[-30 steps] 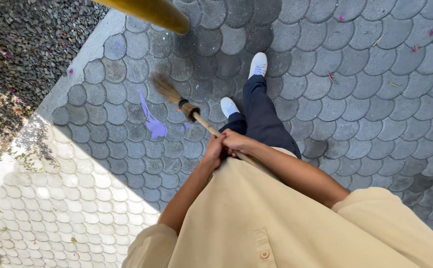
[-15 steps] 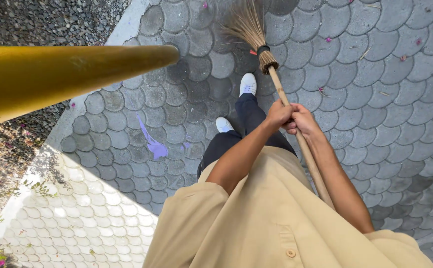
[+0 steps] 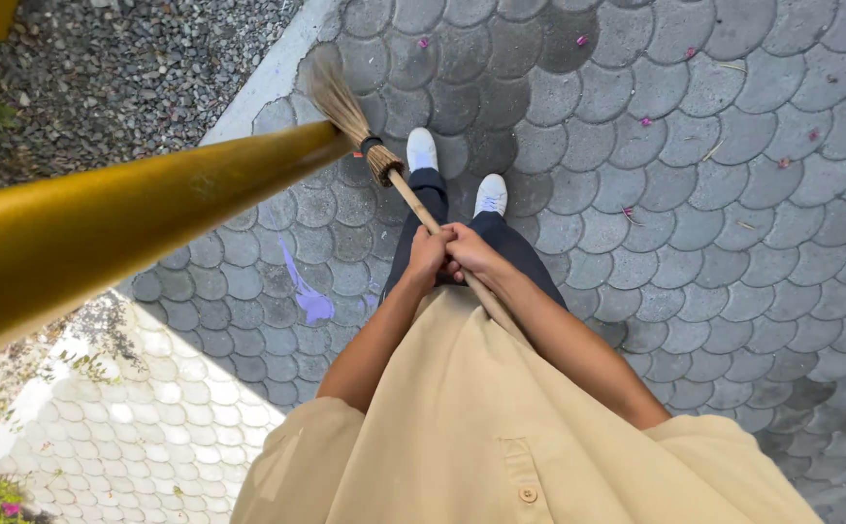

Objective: The person sweeps a paved outdoor area using a traditional straw broom. They gather scattered debris, including a yellow plastic bag, a blue rope, and small pieces of trash, into a pile while moving across the patterned tiles.

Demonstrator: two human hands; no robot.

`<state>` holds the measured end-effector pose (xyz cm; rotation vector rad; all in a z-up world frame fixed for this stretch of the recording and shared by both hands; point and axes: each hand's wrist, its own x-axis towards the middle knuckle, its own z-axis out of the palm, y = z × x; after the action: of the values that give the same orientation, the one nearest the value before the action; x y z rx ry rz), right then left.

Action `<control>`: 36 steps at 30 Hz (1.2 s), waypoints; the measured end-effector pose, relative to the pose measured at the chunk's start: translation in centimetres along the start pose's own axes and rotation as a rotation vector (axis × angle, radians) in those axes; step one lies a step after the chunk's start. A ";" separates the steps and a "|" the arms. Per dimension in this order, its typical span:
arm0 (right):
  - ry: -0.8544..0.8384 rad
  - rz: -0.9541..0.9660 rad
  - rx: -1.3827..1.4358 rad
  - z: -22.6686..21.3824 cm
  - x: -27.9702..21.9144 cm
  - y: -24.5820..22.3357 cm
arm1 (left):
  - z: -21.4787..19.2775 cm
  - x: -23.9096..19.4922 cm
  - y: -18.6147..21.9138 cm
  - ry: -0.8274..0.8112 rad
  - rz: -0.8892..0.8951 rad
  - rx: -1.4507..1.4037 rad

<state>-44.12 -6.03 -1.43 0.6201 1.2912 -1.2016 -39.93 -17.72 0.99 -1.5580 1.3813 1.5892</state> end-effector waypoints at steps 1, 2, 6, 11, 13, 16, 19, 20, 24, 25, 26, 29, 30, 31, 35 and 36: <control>0.017 0.004 0.004 -1.8 1.1 -0.9 | 2.3 4.5 -0.4 -0.017 -0.005 0.003; 0.085 -0.024 0.054 -3.4 2.1 -1.9 | 4.6 8.9 -0.7 -0.057 0.035 0.035; 0.234 -0.157 0.224 -10.3 4.4 -2.7 | 14.5 15.4 0.5 -0.281 0.141 0.404; 0.328 -0.206 0.303 -11.4 -1.8 -8.7 | 16.9 8.2 9.0 -0.561 0.223 0.432; 0.360 -0.261 0.297 -10.1 -2.8 -10.7 | 16.1 7.4 10.6 -0.598 0.265 0.335; 0.373 -0.282 0.258 -7.1 -1.9 -11.8 | 10.8 6.1 13.2 -0.624 0.255 0.329; 0.321 -0.207 0.251 -3.1 1.2 -12.2 | 6.5 9.0 12.6 -0.529 0.170 0.394; 0.253 -0.173 0.202 -1.4 1.9 -12.8 | 4.0 7.7 14.2 -0.491 0.155 0.301; 0.126 -0.094 0.104 0.1 5.0 -15.2 | -2.8 9.0 15.8 -0.299 0.129 0.209; 0.112 -0.089 0.113 -0.3 5.5 -14.7 | -2.1 9.7 15.6 -0.285 0.123 0.219; 0.077 -0.042 0.070 -0.8 5.9 -14.3 | -1.3 10.4 15.4 -0.212 0.074 0.252; 0.050 0.010 0.043 -2.5 7.3 -14.0 | 1.8 17.6 9.9 -0.190 -0.008 0.349; 0.049 0.035 0.018 -3.7 7.8 -14.1 | 5.0 22.0 7.9 -0.229 -0.059 0.370; 0.048 0.060 0.049 -8.3 7.0 -14.7 | 9.2 21.2 8.9 -0.234 -0.088 0.398; 0.312 0.026 0.316 -20.0 1.9 -16.2 | 25.5 15.6 13.9 -0.628 0.010 0.512; 0.403 -0.070 0.472 -22.7 0.2 -17.5 | 29.6 13.8 16.4 -0.700 0.003 0.558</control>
<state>-68.85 8.49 -2.61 1.2158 1.3711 -1.5060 -69.45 -0.90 -12.34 -0.5877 1.2518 1.3819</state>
